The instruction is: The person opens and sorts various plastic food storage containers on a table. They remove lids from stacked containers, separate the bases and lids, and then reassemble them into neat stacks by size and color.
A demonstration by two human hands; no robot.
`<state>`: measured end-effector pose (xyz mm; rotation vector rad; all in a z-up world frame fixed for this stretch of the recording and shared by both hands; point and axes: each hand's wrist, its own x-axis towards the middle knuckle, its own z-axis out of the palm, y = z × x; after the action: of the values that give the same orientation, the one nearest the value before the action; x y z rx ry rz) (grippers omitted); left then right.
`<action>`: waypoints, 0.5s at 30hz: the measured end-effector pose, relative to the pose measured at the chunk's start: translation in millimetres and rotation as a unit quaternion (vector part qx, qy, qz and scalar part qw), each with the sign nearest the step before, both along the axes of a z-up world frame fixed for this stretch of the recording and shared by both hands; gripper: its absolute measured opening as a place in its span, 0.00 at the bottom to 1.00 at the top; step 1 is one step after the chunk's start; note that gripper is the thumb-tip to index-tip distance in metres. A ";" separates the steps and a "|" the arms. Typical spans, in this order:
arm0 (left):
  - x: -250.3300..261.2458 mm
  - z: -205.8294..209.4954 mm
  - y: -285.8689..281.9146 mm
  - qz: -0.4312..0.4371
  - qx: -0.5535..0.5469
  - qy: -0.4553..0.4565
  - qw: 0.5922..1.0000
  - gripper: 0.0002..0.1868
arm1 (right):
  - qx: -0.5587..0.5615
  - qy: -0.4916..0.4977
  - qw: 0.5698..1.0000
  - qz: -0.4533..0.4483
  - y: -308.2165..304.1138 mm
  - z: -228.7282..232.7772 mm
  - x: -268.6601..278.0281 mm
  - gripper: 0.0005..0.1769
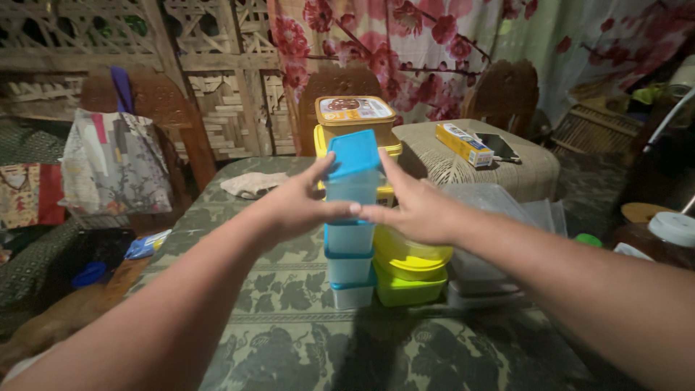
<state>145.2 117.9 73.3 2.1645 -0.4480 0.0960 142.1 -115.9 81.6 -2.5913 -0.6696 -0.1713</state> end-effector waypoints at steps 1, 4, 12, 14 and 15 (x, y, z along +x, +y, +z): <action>-3.5 2.5 3.6 -0.009 -0.039 -0.003 0.999 0.62 | 0.037 -0.023 0.998 0.036 0.7 1.8 1.1 0.65; -16.5 7.8 13.3 -0.005 -0.132 0.000 0.991 0.55 | 0.144 -0.083 0.975 0.151 8.7 1.4 4.0 0.59; -25.5 -5.6 0.6 0.078 -0.092 -0.078 0.990 0.33 | 0.225 -0.029 0.974 0.005 30.9 -32.0 2.2 0.57; -24.0 -6.0 -2.1 0.123 -0.039 -0.120 0.984 0.24 | 0.282 -0.124 0.950 0.061 34.2 -33.6 9.3 0.52; -23.8 -7.1 -2.1 0.145 -0.012 -0.141 0.979 0.20 | 0.308 -0.171 0.932 0.088 35.0 -35.2 12.0 0.50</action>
<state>121.5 115.8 66.2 2.1877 -0.2829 0.5728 154.0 -81.0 46.4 -1.9016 -0.8086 -0.6704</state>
